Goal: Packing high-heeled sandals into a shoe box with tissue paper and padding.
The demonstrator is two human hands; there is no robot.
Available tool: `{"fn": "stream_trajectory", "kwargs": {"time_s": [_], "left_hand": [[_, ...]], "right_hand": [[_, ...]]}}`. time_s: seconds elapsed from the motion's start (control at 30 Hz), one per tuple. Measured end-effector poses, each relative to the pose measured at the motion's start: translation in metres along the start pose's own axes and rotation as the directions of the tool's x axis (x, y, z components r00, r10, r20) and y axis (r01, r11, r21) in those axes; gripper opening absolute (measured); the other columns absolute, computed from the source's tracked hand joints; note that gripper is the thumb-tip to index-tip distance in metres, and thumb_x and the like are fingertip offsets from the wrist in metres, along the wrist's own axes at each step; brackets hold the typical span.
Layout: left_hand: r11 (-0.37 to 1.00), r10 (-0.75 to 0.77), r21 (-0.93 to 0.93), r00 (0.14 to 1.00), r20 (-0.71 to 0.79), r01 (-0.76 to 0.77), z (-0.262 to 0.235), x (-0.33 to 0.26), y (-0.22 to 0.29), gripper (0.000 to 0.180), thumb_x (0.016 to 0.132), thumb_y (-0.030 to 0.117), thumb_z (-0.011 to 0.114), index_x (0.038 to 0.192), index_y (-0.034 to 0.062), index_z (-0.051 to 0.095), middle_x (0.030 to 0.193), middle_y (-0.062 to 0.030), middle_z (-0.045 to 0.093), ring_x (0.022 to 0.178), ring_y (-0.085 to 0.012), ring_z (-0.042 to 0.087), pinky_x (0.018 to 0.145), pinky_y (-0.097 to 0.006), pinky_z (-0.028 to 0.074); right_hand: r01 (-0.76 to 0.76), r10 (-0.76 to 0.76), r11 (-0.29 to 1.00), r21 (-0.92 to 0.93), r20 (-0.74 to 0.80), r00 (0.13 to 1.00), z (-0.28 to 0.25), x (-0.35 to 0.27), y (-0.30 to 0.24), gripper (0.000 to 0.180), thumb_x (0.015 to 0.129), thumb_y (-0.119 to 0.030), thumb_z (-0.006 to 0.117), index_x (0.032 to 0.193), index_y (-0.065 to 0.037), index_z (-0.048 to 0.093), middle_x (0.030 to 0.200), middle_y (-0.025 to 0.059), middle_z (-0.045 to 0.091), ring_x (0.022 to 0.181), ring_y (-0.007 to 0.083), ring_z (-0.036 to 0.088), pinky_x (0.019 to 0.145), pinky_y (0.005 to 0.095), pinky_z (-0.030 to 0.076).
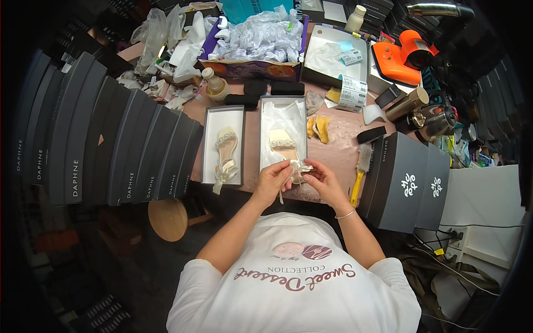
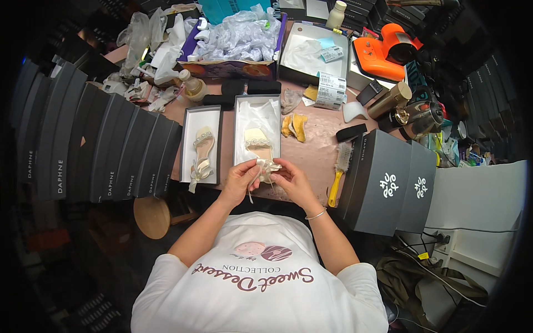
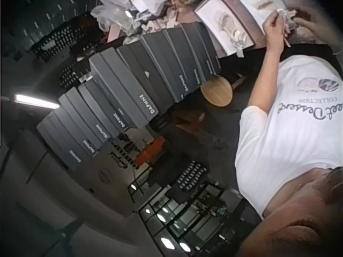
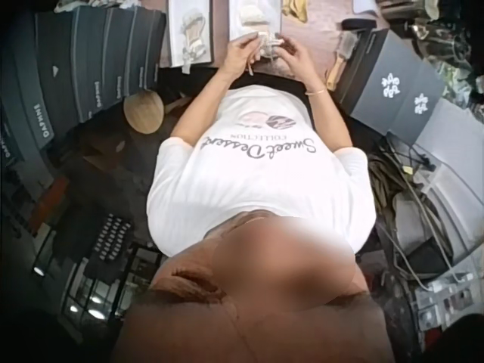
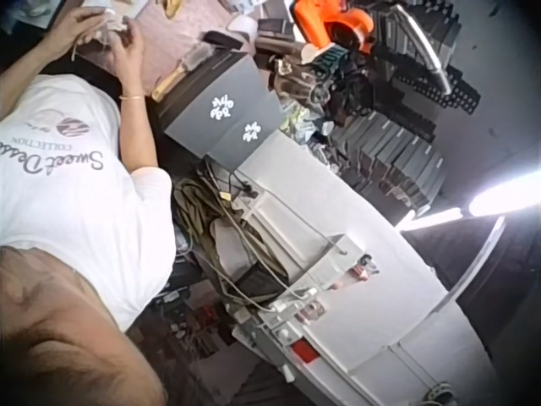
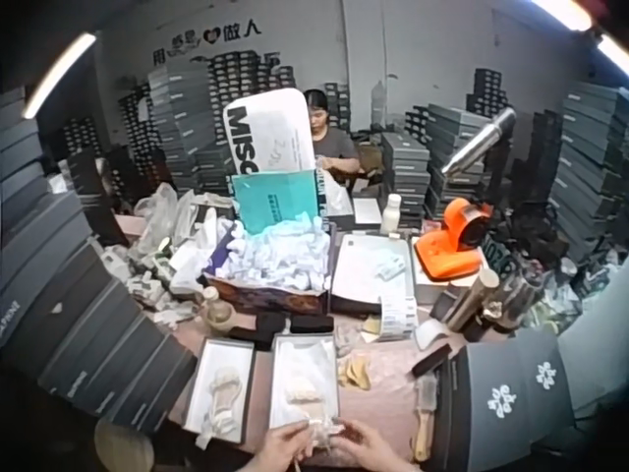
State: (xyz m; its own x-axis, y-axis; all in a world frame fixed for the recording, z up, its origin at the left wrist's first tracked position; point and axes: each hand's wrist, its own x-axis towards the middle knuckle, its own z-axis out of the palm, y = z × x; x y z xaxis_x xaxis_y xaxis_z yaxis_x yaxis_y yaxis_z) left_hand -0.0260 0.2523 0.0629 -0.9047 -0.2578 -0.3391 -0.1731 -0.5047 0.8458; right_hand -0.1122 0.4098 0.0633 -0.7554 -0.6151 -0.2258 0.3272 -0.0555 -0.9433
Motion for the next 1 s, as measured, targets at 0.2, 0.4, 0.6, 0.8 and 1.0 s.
{"fn": "stream_trajectory", "kwargs": {"time_s": [0.2, 0.4, 0.6, 0.8, 1.0], "left_hand": [[1.0, 0.011, 0.005, 1.0, 0.003, -0.011, -0.004, 0.0, -0.004, 0.028, 0.094, 0.014, 0.058, 0.117, -0.0022, 0.056, 0.085, -0.0051, 0.063, 0.06, -0.0055, 0.054, 0.048, -0.017, 0.041], [0.999, 0.016, 0.03, 1.0, 0.003, -0.016, -0.007, 0.0, -0.005, 0.024, 0.093, 0.013, 0.058, 0.113, -0.0014, 0.056, 0.087, -0.005, 0.063, 0.061, -0.0056, 0.054, 0.049, -0.017, 0.041], [0.997, 0.013, 0.076, 1.0, -0.004, -0.012, -0.009, -0.004, -0.004, 0.024, 0.093, 0.012, 0.058, 0.113, -0.0014, 0.055, 0.087, -0.0045, 0.062, 0.061, -0.0054, 0.053, 0.048, -0.016, 0.04], [0.995, -0.016, 0.099, 1.0, -0.023, 0.018, -0.01, -0.004, -0.003, 0.029, 0.094, 0.014, 0.057, 0.118, -0.0016, 0.055, 0.085, -0.0025, 0.061, 0.06, -0.0045, 0.051, 0.049, -0.017, 0.039], [0.975, -0.045, 0.219, 0.999, 0.011, 0.041, -0.003, -0.002, 0.001, 0.032, 0.096, 0.016, 0.055, 0.122, -0.0008, 0.056, 0.082, -0.0006, 0.059, 0.061, -0.0035, 0.049, 0.051, -0.017, 0.039]], "right_hand": [[0.198, -0.121, 0.712, -0.674, 0.16, 0.98, -0.017, -0.001, -0.008, 0.022, 0.086, -0.014, 0.064, 0.105, -0.001, 0.065, 0.099, 0.0138, 0.064, 0.087, 0.0276, 0.063, 0.076, 0.0349, 0.049], [0.47, -0.439, 0.402, -0.786, 0.285, 0.852, -0.024, -0.004, -0.001, 0.02, 0.083, -0.016, 0.066, 0.098, -0.003, 0.068, 0.094, 0.0164, 0.062, 0.085, 0.0341, 0.06, 0.073, 0.0401, 0.047], [0.212, -0.064, 0.635, -0.743, 0.223, 0.973, -0.026, 0.001, 0.002, 0.016, 0.078, -0.015, 0.07, 0.086, -0.001, 0.067, 0.078, 0.0152, 0.058, 0.074, 0.0308, 0.058, 0.068, 0.0392, 0.046], [0.168, -0.117, 0.774, -0.61, 0.122, 0.986, -0.029, 0.003, 0.001, 0.018, 0.077, -0.011, 0.073, 0.084, 0.001, 0.062, 0.074, 0.009, 0.056, 0.064, 0.0178, 0.054, 0.06, 0.0295, 0.044], [0.03, 0.029, 0.966, -0.259, 0.224, 0.974, -0.015, 0.006, -0.007, 0.009, 0.086, -0.007, 0.067, 0.091, -0.001, 0.062, 0.079, -0.0036, 0.057, 0.072, 0.0041, 0.051, 0.065, 0.0203, 0.044]]}}
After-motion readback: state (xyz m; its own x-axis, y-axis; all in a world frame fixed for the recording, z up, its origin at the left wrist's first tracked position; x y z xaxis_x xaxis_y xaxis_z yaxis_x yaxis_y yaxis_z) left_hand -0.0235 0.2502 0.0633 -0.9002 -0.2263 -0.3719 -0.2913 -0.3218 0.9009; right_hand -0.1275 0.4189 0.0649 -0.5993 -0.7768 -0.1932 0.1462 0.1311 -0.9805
